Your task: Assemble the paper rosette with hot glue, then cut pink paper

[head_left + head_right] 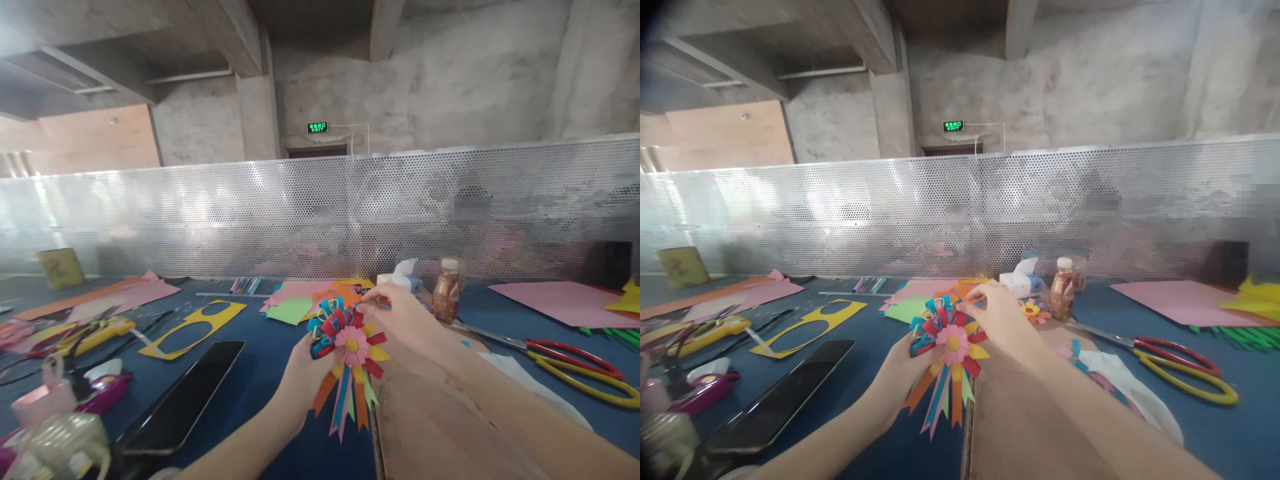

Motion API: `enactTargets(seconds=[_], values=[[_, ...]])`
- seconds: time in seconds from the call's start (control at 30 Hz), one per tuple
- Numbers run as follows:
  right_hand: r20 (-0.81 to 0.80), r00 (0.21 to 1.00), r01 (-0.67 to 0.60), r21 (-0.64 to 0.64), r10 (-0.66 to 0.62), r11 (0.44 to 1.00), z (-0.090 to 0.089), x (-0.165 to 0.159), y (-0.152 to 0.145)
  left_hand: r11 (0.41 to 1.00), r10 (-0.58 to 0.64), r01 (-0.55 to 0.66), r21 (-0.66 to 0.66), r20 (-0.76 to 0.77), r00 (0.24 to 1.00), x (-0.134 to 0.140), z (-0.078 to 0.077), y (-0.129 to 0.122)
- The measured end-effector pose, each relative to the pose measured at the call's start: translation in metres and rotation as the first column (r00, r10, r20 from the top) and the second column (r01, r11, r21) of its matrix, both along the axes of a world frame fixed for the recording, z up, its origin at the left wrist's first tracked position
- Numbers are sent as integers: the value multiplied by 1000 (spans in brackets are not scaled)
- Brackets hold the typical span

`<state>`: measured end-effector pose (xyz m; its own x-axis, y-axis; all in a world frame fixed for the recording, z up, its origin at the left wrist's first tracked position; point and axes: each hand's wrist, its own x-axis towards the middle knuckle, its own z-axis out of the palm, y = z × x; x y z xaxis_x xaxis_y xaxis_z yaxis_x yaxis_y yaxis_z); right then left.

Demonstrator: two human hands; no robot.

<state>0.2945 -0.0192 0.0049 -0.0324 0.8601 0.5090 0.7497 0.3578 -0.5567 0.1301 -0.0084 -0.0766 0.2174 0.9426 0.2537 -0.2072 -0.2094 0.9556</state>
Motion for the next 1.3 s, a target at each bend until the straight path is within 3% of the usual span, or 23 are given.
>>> enactTargets(seconds=[0.13, 0.23, 0.3, 0.37, 0.47, 0.63, 0.77, 1.0, 1.13, 1.3], values=[[-238, 971, 25, 60, -10, 998, -9, -1, 3, 995, 31, -22, -93, 91, 995, 0, -2, 5], [-483, 876, 50, 93, 1, 994, -33, -6, -1, 989, 51, -24, -144, 189, 981, -1, -1, 7], [-549, 836, 29, 40, -2, 999, -54, -9, -8, 980, 42, 11, -199, 258, 965, 0, 1, 6], [-565, 822, 9, -100, -65, 995, -73, -11, -16, 968, 30, 49, -247, 307, 951, 1, 2, 4], [-583, 810, -107, -253, -64, 961, -90, -13, -25, 966, 4, 83, -245, 333, 943, 3, 1, 2], [-585, 811, -176, -277, -20, 945, -91, -17, -26, 982, -31, 70, -173, 222, 975, 4, -5, 1], [-630, 776, -214, -216, 31, 953, -89, -17, -24, 987, -12, 32, -159, 123, 992, 3, -9, -1], [-616, 786, -155, -275, -51, 949, -89, -15, -26, 969, -106, 149, -195, 215, 971, 5, -6, -4], [-663, 748, -203, -246, -12, 948, -92, -12, -25, 977, -98, 133, -165, 208, 973, 5, -6, -3], [-701, 710, -138, -222, -60, 965, -97, -10, -23, 983, -69, 97, -155, 176, 982, 3, -8, 2]])
